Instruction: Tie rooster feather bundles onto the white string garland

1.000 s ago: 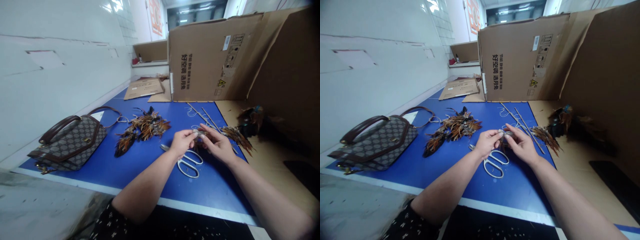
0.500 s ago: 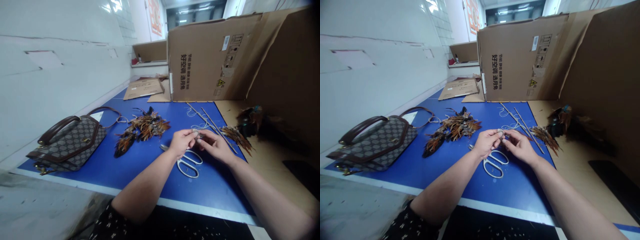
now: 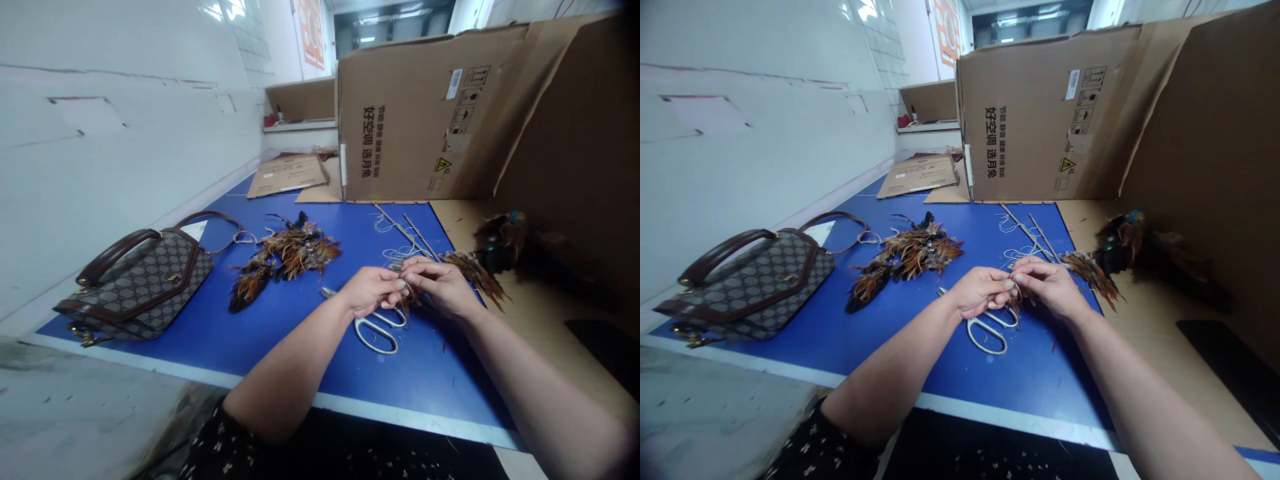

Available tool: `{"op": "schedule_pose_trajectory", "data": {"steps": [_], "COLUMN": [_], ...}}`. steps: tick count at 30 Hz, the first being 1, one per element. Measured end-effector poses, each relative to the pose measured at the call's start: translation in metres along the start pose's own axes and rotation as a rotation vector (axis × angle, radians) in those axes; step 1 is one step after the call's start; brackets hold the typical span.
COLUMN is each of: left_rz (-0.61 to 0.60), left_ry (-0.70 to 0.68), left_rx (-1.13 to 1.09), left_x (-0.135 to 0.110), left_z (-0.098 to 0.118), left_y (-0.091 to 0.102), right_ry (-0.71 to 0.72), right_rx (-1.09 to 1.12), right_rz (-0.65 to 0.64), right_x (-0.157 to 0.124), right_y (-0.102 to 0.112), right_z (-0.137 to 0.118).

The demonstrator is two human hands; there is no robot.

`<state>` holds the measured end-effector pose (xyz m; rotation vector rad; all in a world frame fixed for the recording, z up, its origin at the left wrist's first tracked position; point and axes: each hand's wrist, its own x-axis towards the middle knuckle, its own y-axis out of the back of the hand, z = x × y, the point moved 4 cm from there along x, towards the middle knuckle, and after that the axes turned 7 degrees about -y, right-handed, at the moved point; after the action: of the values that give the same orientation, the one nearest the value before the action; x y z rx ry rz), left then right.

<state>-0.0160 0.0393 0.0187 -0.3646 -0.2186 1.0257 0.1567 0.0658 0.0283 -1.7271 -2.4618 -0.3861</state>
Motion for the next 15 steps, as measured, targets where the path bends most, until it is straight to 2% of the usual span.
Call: {"op": "schedule_pose_trajectory", "data": {"steps": [3, 7, 9, 12, 14, 15], "left_rz": [0.035, 0.107, 0.160, 0.293, 0.426, 0.495], "left_ry": [-0.034, -0.123, -0.183, -0.325, -0.442, -0.492], "left_rx": [0.075, 0.308, 0.365, 0.343, 0.314, 0.302], "left_x": [0.001, -0.002, -0.002, -0.001, 0.000, 0.000], "left_z": [0.000, 0.007, 0.012, 0.019, 0.024, 0.026], "left_y": [0.001, 0.004, 0.006, 0.014, 0.023, 0.028], "right_ry": [0.056, 0.009, 0.006, 0.102, 0.105, 0.054], "right_rx": [-0.052, -0.084, -0.159, -0.461, -0.745, -0.900], "right_rz": [0.048, 0.057, 0.065, 0.059, -0.076, -0.154], "right_x": [-0.001, -0.003, -0.004, -0.005, -0.005, -0.006], "right_y": [-0.007, -0.017, -0.014, 0.001, 0.009, 0.013], "right_z": [-0.001, -0.007, -0.014, -0.029, -0.033, -0.031]}}
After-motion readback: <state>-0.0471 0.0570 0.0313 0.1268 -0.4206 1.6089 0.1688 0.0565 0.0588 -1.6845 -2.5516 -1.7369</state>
